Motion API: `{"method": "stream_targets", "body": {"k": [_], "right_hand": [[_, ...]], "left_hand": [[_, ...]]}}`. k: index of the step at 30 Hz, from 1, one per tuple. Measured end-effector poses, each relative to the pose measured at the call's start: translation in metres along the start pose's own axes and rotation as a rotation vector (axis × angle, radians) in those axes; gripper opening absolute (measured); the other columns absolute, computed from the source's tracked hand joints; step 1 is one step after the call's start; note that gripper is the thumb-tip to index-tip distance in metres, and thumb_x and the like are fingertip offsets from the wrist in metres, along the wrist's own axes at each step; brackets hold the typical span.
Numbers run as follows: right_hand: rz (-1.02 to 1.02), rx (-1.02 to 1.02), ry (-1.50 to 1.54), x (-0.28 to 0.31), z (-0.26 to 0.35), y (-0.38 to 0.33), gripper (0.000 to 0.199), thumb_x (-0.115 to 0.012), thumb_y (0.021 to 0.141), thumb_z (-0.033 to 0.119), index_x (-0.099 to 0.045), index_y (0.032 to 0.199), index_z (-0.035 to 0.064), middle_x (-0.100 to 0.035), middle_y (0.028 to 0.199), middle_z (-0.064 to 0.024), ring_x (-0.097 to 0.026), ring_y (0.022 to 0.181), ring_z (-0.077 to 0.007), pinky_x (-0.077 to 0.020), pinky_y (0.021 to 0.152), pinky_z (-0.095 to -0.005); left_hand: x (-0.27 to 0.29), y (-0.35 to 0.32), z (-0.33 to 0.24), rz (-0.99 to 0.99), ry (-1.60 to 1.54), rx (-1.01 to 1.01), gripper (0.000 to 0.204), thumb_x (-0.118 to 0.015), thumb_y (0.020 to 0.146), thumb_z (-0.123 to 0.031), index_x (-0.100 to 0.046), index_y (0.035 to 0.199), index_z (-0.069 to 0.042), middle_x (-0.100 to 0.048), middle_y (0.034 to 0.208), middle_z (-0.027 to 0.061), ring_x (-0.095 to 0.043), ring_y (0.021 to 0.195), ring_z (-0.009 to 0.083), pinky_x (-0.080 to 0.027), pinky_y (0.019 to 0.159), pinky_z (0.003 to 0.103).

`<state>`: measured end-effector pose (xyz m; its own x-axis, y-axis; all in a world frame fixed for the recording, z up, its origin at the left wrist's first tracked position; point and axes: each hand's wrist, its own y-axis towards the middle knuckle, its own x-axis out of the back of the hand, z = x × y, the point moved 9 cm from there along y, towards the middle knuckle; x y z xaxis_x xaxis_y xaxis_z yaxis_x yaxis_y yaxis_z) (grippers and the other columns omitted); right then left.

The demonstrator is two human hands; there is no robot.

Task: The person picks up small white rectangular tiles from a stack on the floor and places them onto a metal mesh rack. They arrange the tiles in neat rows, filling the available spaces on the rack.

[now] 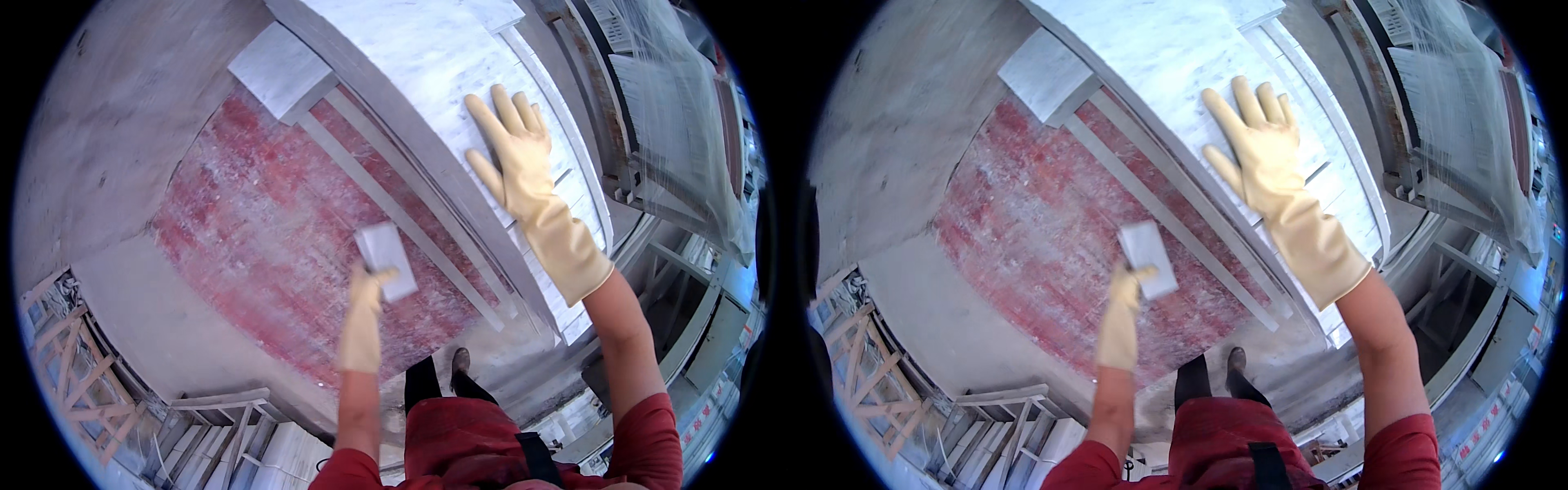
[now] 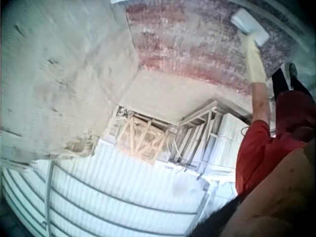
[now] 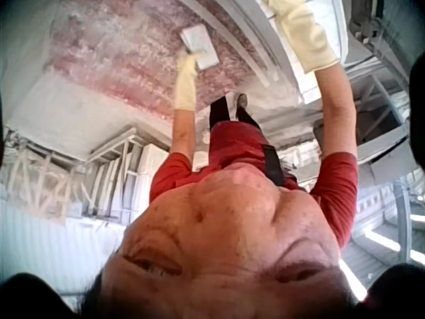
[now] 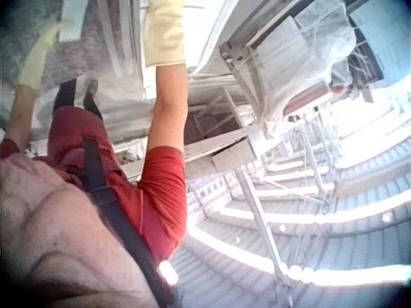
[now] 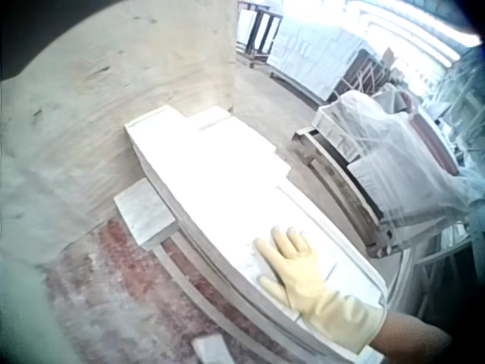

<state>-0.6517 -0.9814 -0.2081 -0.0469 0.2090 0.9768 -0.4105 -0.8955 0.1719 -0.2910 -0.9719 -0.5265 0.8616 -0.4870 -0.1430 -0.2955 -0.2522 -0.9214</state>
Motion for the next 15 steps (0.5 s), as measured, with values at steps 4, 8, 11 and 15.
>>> {"method": "stream_targets", "body": {"k": [4,8,11,15], "right_hand": [[-0.075,0.055,-0.046,0.002,0.005,-0.002,0.067,-0.077,0.093,0.034,-0.06,0.154,0.0117,-0.059,0.147,-0.0257,-0.057,0.123,-0.0451,-0.045,0.107,-0.0585],[-0.038,0.054,-0.074,0.004,0.009,-0.001,0.063,-0.075,0.096,0.033,-0.059,0.154,0.0132,-0.06,0.147,-0.0217,-0.058,0.125,-0.0437,-0.0468,0.106,-0.0564],[0.017,0.017,-0.063,0.01,0.009,-0.002,0.061,-0.074,0.099,0.034,-0.059,0.155,0.0142,-0.062,0.145,-0.0198,-0.06,0.124,-0.0432,-0.0496,0.105,-0.0551],[0.1,-0.104,0.278,0.03,0.026,-0.032,0.059,-0.074,0.101,0.033,-0.06,0.154,0.0107,-0.07,0.139,-0.0204,-0.067,0.123,-0.0427,-0.0541,0.108,-0.0534]], "left_hand": [[-0.007,-0.103,0.122,0.049,-0.047,0.177,0.083,-0.094,0.072,0.002,-0.058,0.146,0.003,-0.075,0.129,0.0185,-0.076,0.111,0.0345,-0.063,0.097,0.049],[-0.014,-0.19,0.207,0.064,0.048,0.257,0.087,-0.097,0.07,-0.005,-0.056,0.147,0.003,-0.073,0.128,0.0229,-0.075,0.115,0.0368,-0.063,0.095,0.051],[-0.014,-0.225,0.263,0.188,0.135,0.253,0.097,-0.099,0.069,-0.008,-0.053,0.154,0.004,-0.072,0.135,0.0222,-0.073,0.121,0.0356,-0.06,0.103,0.049],[-0.015,-0.29,0.225,0.185,0.237,0.175,0.108,-0.1,0.069,-0.011,-0.047,0.162,0.003,-0.07,0.143,0.0207,-0.07,0.13,0.0343,-0.057,0.109,0.046]]}}
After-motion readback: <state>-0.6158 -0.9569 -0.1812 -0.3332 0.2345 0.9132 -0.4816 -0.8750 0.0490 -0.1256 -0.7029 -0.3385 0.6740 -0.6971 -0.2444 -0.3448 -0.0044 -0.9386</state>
